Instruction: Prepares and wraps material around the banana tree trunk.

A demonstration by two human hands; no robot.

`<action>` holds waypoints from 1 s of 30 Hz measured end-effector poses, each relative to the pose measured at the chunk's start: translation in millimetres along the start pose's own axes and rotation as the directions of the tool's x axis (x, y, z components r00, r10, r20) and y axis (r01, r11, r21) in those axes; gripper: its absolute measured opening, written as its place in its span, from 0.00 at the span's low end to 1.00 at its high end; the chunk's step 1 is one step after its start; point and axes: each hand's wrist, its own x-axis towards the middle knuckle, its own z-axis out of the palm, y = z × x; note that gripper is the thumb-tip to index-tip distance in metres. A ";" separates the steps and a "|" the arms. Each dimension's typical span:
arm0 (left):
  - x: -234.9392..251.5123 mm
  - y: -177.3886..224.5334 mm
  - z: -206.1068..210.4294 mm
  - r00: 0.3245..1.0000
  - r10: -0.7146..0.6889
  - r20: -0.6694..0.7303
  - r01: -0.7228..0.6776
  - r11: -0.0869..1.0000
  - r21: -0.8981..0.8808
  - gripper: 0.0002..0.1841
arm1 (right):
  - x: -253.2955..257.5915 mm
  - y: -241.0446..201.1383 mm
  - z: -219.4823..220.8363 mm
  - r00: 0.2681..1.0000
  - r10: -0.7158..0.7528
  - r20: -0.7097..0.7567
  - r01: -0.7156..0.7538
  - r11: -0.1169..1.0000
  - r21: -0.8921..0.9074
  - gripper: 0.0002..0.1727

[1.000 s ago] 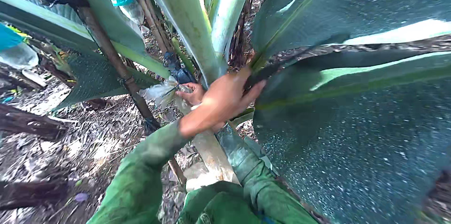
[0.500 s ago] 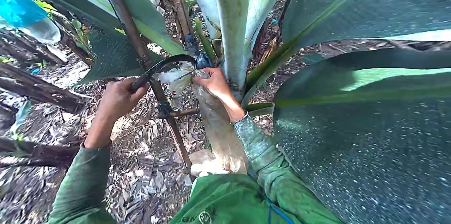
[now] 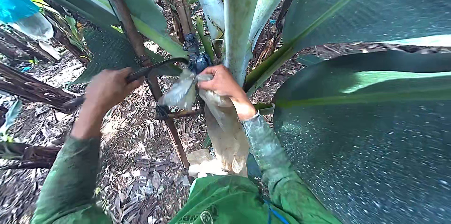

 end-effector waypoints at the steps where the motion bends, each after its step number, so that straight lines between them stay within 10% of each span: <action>1: -8.7 -8.9 -3.2 0.999 -0.012 -0.039 0.011 1.000 -0.018 0.20 | -5.2 -3.4 -6.7 0.998 0.026 0.058 -0.027 0.999 0.018 0.12; 6: -57.3 14.2 21.5 0.999 0.003 -0.047 -0.029 0.828 -0.560 0.26 | -42.6 23.1 -10.7 0.939 0.090 0.331 -0.118 0.991 0.065 0.16; 13: -9.8 223.4 103.3 0.938 0.345 0.011 -0.190 0.542 -0.818 0.18 | -106.3 93.8 -6.2 0.718 0.148 0.680 -0.176 0.984 -0.029 0.13; 21: 182.5 408.3 123.0 0.970 0.160 -0.184 -0.243 0.563 -0.790 0.25 | -182.8 83.5 -39.1 0.716 0.529 0.456 -0.442 0.849 -0.290 0.22; 25: 249.9 446.0 142.5 0.933 0.164 -0.319 -0.356 0.527 -0.771 0.24 | -225.1 59.5 -35.8 0.694 0.701 0.165 -0.703 0.709 -0.056 0.20; 30: 280.9 456.1 172.3 0.937 0.350 0.008 -0.236 0.649 -0.723 0.27 | -245.8 75.4 -29.2 0.760 0.642 0.097 -0.646 0.763 0.011 0.16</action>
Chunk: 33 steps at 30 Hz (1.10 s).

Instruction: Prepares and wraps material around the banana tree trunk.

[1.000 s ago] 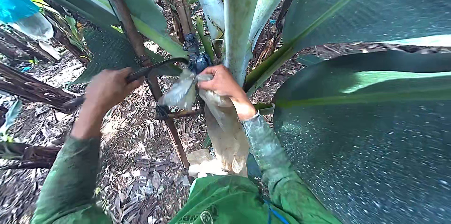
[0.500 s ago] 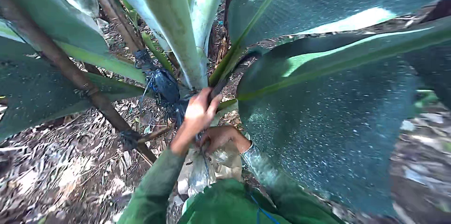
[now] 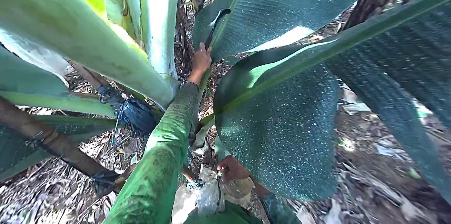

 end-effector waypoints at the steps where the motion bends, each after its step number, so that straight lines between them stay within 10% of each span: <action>1: 1.6 -1.2 3.3 1.000 -0.010 0.015 0.009 1.000 0.021 0.27 | 6.1 2.4 -5.1 0.998 -0.015 0.059 0.018 0.999 -0.051 0.17; 7: -62.5 -4.5 -7.7 0.992 -0.121 0.029 0.116 0.984 0.135 0.33 | 21.7 -28.6 -7.7 0.986 -0.163 0.020 0.163 0.986 -0.031 0.16; 12: -188.2 -19.7 -63.8 0.986 0.134 0.097 -0.075 0.883 -0.463 0.31 | 33.7 -46.1 -22.4 0.810 -0.467 -0.354 0.554 0.807 0.204 0.18; 14: -255.6 -33.5 -84.7 0.965 0.244 0.096 -0.109 0.705 -0.701 0.39 | 31.3 -79.0 -43.4 0.683 -0.574 -0.452 0.679 0.727 0.103 0.17; 17: -345.1 -41.0 -94.7 0.983 0.164 -0.081 -0.171 0.669 -0.724 0.47 | 71.4 -133.2 -42.3 0.261 -0.798 -0.543 0.936 0.348 -0.061 0.24; 19: -373.0 -27.7 -94.4 0.945 0.122 -0.303 -0.281 0.775 -0.566 0.41 | 73.8 -189.2 -31.1 0.238 -0.885 -0.400 0.962 0.273 -0.031 0.22; 22: -356.7 -19.3 -121.7 0.625 0.186 -0.758 -0.336 0.941 -0.046 0.37 | 67.2 -256.7 -20.8 0.128 -0.959 -0.251 0.983 0.157 -0.098 0.22; 25: -309.2 -16.7 -209.0 0.301 0.286 -0.910 -0.348 0.921 0.174 0.42 | 64.3 -285.3 -54.2 0.004 -0.929 -0.371 0.996 0.035 -0.077 0.23; 27: -276.0 -6.0 -271.5 0.296 0.347 -0.890 -0.371 0.900 0.228 0.45 | 62.2 -300.0 -91.6 0.017 -0.843 -0.538 0.999 0.036 -0.025 0.25; 30: -208.4 24.7 -332.0 0.492 0.443 -0.749 -0.401 0.879 0.256 0.39 | 57.4 -337.5 -135.6 0.251 -0.809 -0.531 0.956 0.295 0.004 0.20; 31: -175.7 29.2 -341.5 0.436 0.560 -0.704 -0.497 0.803 0.330 0.38 | 56.2 -353.4 -140.9 0.337 -0.816 -0.469 0.919 0.394 -0.026 0.19; 33: -104.1 38.1 -355.1 0.031 0.787 -0.616 -0.732 0.438 0.522 0.29 | 55.4 -380.0 -136.8 0.423 -0.825 -0.374 0.846 0.508 -0.163 0.26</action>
